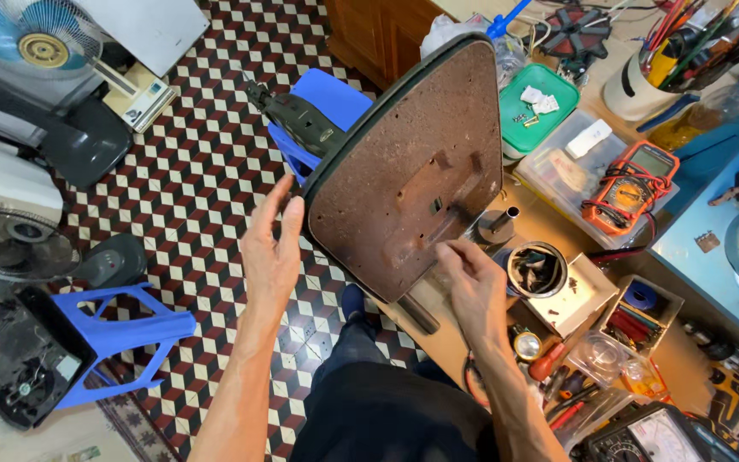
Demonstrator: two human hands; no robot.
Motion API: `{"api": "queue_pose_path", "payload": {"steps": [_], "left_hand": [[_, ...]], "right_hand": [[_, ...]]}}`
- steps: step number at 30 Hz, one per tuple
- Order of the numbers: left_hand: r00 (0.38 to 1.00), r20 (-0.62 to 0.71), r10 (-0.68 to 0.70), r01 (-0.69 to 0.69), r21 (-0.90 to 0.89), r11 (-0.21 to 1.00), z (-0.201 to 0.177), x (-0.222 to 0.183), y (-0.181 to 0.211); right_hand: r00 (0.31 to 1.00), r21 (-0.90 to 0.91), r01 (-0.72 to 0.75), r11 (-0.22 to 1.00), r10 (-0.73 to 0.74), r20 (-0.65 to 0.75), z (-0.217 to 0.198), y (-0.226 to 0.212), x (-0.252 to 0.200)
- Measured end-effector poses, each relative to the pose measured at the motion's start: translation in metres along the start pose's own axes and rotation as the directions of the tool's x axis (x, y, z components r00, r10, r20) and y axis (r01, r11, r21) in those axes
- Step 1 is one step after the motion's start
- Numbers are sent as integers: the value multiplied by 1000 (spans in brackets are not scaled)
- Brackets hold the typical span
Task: The person removes screws from the back of a black plastic appliance housing using a screwdriver and a power drill. They then detach the housing, place it aside, and reposition the main appliance body on the workbench.
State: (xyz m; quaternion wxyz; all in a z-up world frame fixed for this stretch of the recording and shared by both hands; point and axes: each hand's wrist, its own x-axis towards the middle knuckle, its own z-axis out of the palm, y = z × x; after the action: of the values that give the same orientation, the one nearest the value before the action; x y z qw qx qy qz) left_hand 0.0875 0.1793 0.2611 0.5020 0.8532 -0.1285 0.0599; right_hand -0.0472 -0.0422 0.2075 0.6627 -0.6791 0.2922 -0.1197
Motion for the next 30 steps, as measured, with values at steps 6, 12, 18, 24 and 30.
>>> {"api": "queue_pose_path", "payload": {"steps": [6,12,18,24,30], "left_hand": [[983,185,-6,26,-110,994,-2,24,-19],[970,243,14,36,-198,980,-6,37,-21],[950,310,-35,112,-235,966,-4,44,-16],[958,288,6,56,-208,977,1,39,-14],[968,241,-71,93,-83,992,10,34,-10]], "right_hand": [[998,19,-43,999,43,-45,90,-70,39],[993,96,-46,994,56,-103,123,-78,71],[961,256,-151,955,203,-190,96,20,61],[925,311,-210,927,291,-244,48,83,68],[968,252,-122,960,172,-185,50,47,114]]}}
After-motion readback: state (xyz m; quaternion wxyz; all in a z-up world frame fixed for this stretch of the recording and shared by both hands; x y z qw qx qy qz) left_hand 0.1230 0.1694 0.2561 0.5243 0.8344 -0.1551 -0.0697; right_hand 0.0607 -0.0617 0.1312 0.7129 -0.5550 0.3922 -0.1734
